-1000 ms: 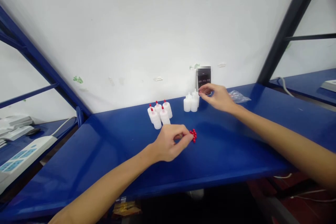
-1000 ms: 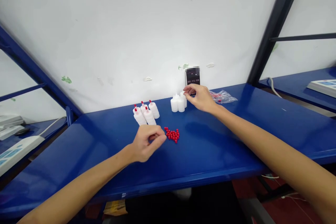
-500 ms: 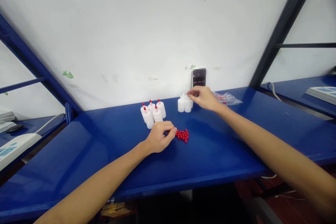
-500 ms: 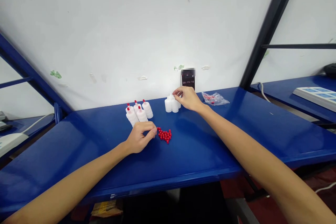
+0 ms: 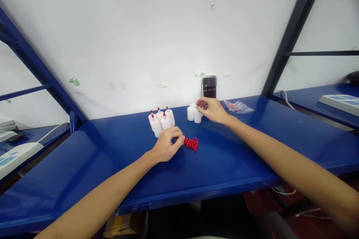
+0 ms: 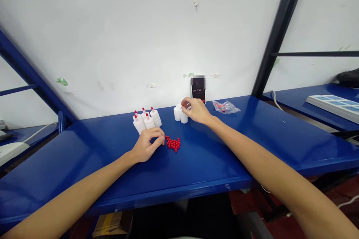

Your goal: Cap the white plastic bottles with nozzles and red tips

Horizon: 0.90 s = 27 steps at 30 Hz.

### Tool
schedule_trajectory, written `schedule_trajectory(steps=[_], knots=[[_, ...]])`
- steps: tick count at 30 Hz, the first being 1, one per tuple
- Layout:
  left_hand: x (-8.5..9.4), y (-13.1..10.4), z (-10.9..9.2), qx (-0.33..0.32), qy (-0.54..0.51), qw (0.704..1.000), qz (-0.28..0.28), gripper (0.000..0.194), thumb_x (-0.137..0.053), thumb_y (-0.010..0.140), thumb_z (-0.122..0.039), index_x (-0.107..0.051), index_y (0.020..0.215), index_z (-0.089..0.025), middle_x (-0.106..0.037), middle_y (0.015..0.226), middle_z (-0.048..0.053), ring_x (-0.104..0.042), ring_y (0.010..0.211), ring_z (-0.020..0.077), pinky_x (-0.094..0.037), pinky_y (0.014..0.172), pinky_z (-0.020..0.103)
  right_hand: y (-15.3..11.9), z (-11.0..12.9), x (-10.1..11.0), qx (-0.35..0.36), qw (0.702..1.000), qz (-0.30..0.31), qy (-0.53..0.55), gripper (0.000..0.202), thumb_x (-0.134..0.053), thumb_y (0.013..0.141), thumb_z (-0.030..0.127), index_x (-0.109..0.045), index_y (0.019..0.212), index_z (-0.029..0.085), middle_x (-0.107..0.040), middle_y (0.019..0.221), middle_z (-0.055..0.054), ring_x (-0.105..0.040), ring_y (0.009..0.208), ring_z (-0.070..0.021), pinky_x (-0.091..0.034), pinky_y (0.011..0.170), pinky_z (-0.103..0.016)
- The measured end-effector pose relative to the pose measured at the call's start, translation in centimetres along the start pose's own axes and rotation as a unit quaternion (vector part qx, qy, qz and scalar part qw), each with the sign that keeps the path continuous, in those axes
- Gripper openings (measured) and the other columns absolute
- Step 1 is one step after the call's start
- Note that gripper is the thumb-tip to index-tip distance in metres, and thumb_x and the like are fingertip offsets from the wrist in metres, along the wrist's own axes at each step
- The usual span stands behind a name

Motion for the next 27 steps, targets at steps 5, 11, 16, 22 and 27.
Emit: schedule_trajectory(steps=[5,11,16,22,27], knots=[[0.2,-0.4,-1.2,-0.053,0.020,0.998,0.001,0.036,-0.047,0.092,-0.027,-0.055,0.058,-0.019,-0.060,0.065,0.005,-0.055,0.077,0.0199,-0.046,0.075,0.035,-0.7,1.5,0.1,0.036,0.999,0.009,-0.007,0.009,-0.059,0.080,0.017,-0.065,0.085,0.020,-0.071,0.079,-0.002,-0.067,0.072,-0.0175,-0.050,0.065,-0.030],[0.0,-0.4,-1.3,-0.023,0.080,0.996,0.031,0.042,-0.043,0.093,-0.025,-0.047,0.052,-0.018,-0.053,0.054,0.001,-0.053,0.071,0.0177,-0.038,0.078,0.037,-1.6,2.8,-1.0,0.049,0.998,0.007,0.044,0.011,-0.059,0.084,0.021,-0.068,0.091,0.019,-0.073,0.083,-0.004,-0.068,0.071,-0.0169,-0.055,0.065,-0.029],[0.2,-0.5,0.8,0.079,0.032,0.996,0.016,0.048,-0.041,0.097,-0.034,-0.051,0.053,-0.017,-0.049,0.049,-0.001,-0.046,0.053,0.0122,-0.036,0.063,0.029,-2.4,4.7,-2.4,0.084,0.994,0.037,0.061,0.027,-0.051,0.093,0.023,-0.071,0.111,0.022,-0.075,0.111,-0.007,-0.071,0.092,-0.0202,-0.057,0.079,-0.034],[0.4,-0.7,2.1,0.136,0.048,0.990,-0.002,0.043,-0.036,0.100,-0.040,-0.049,0.065,-0.018,-0.048,0.055,-0.003,-0.044,0.053,0.0118,-0.033,0.057,0.026,-3.0,6.2,-3.3,0.109,0.988,0.072,0.083,0.039,-0.047,0.094,0.018,-0.065,0.128,0.025,-0.073,0.116,-0.006,-0.068,0.106,-0.0218,-0.053,0.094,-0.041],[0.5,-0.8,2.4,0.142,0.052,0.988,-0.013,0.024,-0.042,0.098,-0.037,-0.053,0.087,-0.019,-0.046,0.058,-0.006,-0.044,0.052,0.0116,-0.032,0.055,0.025,-2.9,5.9,-3.5,0.078,0.983,0.093,0.136,0.038,-0.044,0.096,0.018,-0.065,0.127,0.023,-0.074,0.111,-0.006,-0.069,0.104,-0.0207,-0.053,0.091,-0.039]])
Point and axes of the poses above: each hand's wrist, its own y-axis towards the middle knuckle, its own x-axis out of the back of the hand, z = x × y, the point moved 5 cm from there along y, towards the middle knuckle
